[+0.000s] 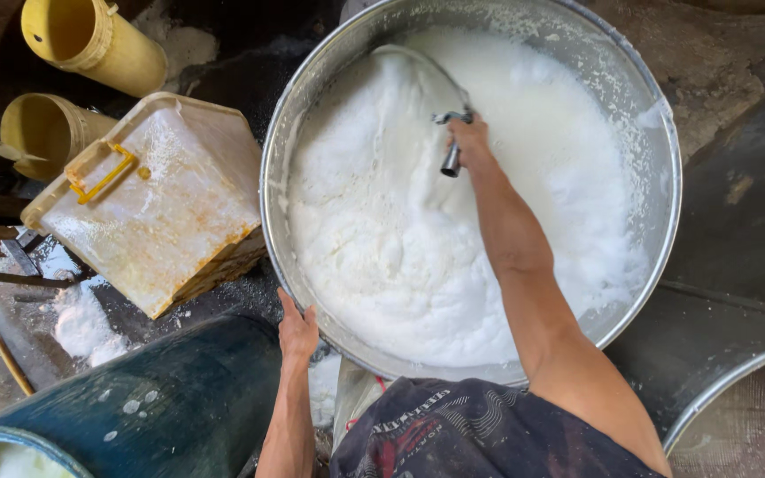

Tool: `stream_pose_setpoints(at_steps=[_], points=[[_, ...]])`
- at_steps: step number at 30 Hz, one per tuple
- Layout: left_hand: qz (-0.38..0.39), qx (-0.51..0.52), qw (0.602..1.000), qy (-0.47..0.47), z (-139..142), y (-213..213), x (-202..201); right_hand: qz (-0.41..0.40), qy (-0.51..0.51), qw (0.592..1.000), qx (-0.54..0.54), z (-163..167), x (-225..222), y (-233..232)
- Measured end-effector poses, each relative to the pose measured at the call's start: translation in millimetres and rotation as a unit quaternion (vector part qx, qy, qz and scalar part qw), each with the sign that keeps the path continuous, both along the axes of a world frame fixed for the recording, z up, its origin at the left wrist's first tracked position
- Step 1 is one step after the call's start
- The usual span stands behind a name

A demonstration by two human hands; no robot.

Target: The person uses a wide metal skimmer to repeatedly scoop yellowish whey off the surface of a large basin of white soy curds and pours the whey into a blue bucket, at one point also scooping whey from the bucket. They steady the basin with one hand while skimming foam and liquid from the curds.

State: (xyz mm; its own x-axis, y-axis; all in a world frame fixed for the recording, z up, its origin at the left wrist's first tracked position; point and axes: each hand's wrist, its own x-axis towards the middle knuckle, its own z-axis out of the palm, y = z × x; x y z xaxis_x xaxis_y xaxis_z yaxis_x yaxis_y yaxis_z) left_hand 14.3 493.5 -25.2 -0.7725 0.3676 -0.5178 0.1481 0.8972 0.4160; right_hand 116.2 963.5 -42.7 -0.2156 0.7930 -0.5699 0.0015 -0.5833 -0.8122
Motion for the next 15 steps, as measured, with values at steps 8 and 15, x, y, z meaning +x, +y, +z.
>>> stream_pose_setpoints(at_steps=[8, 15], points=[[-0.011, 0.018, 1.0, 0.022, 2.6, 2.3, 3.6, 0.24, -0.345, 0.855, 0.303, 19.0, -29.7, -36.7], [-0.022, 0.028, 0.999, 0.011, 18.4, -3.6, 8.3, 0.272, -0.438, 0.817, 0.257, 27.7, 26.7, -100.2]])
